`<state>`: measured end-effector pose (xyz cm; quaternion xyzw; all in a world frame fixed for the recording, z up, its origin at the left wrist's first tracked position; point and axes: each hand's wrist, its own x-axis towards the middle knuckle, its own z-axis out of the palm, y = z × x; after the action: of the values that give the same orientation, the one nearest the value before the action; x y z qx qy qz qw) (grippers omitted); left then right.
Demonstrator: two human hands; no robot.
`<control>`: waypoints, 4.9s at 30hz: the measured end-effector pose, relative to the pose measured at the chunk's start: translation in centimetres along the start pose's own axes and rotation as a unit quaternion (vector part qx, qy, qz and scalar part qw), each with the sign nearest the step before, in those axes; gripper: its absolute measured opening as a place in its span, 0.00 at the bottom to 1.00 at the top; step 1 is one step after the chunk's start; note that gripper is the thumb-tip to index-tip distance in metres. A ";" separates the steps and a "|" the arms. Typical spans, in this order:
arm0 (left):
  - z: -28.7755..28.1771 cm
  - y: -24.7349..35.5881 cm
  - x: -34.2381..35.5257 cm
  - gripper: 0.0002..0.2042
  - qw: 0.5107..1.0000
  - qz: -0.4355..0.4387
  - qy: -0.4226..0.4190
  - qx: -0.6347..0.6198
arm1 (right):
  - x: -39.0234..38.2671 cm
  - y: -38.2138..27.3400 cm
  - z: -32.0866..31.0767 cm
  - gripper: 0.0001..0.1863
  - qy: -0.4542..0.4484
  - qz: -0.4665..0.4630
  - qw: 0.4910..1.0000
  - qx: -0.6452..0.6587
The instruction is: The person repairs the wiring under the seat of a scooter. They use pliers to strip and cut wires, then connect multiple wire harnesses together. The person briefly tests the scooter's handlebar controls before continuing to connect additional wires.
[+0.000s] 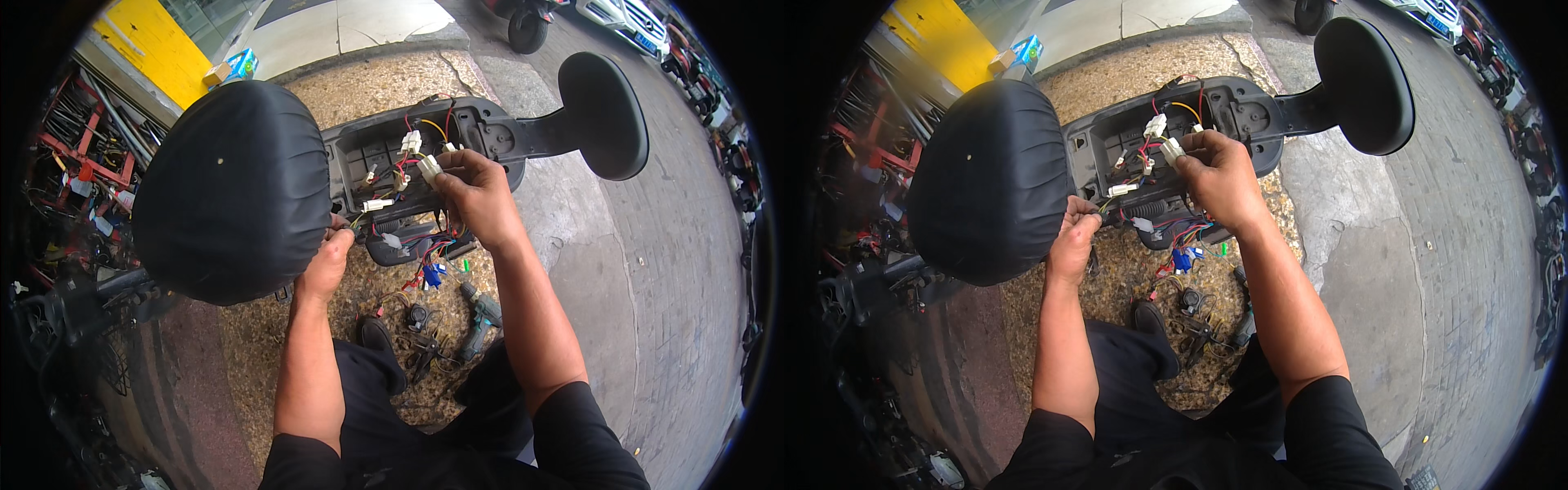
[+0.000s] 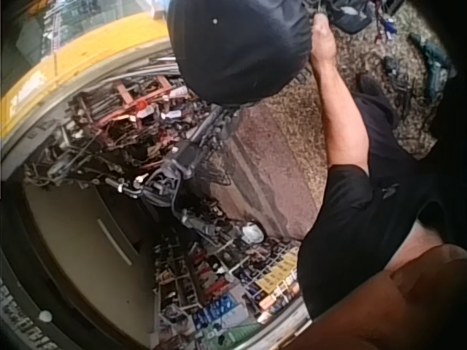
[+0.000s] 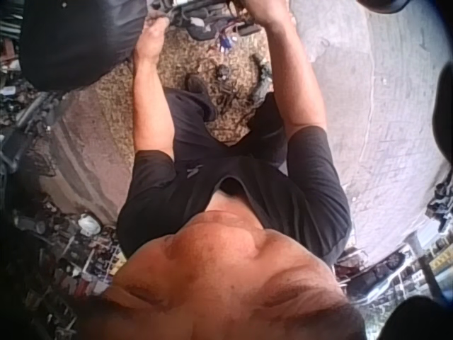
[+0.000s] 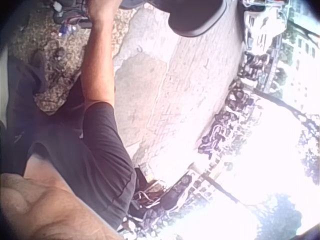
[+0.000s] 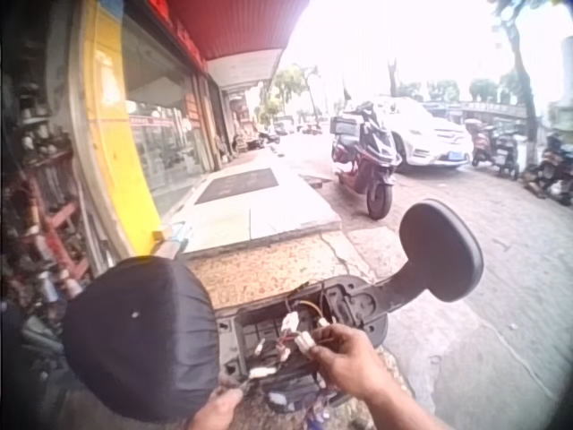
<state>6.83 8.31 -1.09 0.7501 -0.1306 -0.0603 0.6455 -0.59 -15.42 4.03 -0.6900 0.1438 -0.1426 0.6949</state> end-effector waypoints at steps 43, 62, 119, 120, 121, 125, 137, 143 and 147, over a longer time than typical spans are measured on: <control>4.7 3.4 -2.9 0.03 0.998 0.059 -0.013 -0.016 | 0.1 0.7 -1.2 0.10 -0.078 -0.002 0.997 -0.023; 3.1 2.9 -3.1 0.06 0.990 0.016 -0.016 -0.141 | -4.1 0.4 0.8 0.10 -0.025 -0.168 0.924 -0.343; -0.4 -0.8 -2.7 0.13 0.950 -0.049 -0.070 0.301 | -16.7 8.5 6.5 0.12 -0.315 -0.116 0.865 -0.373; -0.3 -1.2 -2.5 0.15 0.940 -0.055 -0.083 0.325 | -16.7 8.5 6.3 0.13 -0.313 -0.122 0.859 -0.386; -0.2 -1.7 -2.3 0.16 0.933 -0.051 -0.097 0.343 | -16.7 8.4 6.1 0.13 -0.312 -0.130 0.861 -0.380; 0.9 -3.1 -1.8 0.24 0.909 -0.072 -0.160 0.378 | -16.9 7.7 5.1 0.12 -0.312 -0.116 0.863 -0.380; 3.1 -3.7 -4.2 0.10 0.877 -0.140 -0.398 0.229 | -12.8 8.4 1.9 0.12 -0.194 -0.081 0.889 -0.407; 4.4 -2.5 -4.9 0.10 0.885 -0.124 -0.410 0.181 | -11.4 8.3 1.6 0.20 -0.140 -0.045 0.925 -0.349; 4.4 -0.9 -4.7 0.11 0.888 -0.116 -0.411 0.173 | -11.1 7.5 1.4 0.18 -0.136 -0.052 0.937 -0.319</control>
<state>1.26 5.54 -3.01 0.7677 -0.3046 -0.4138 0.3830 -10.20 -9.65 -3.38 -0.8947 0.0496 -0.0304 0.4428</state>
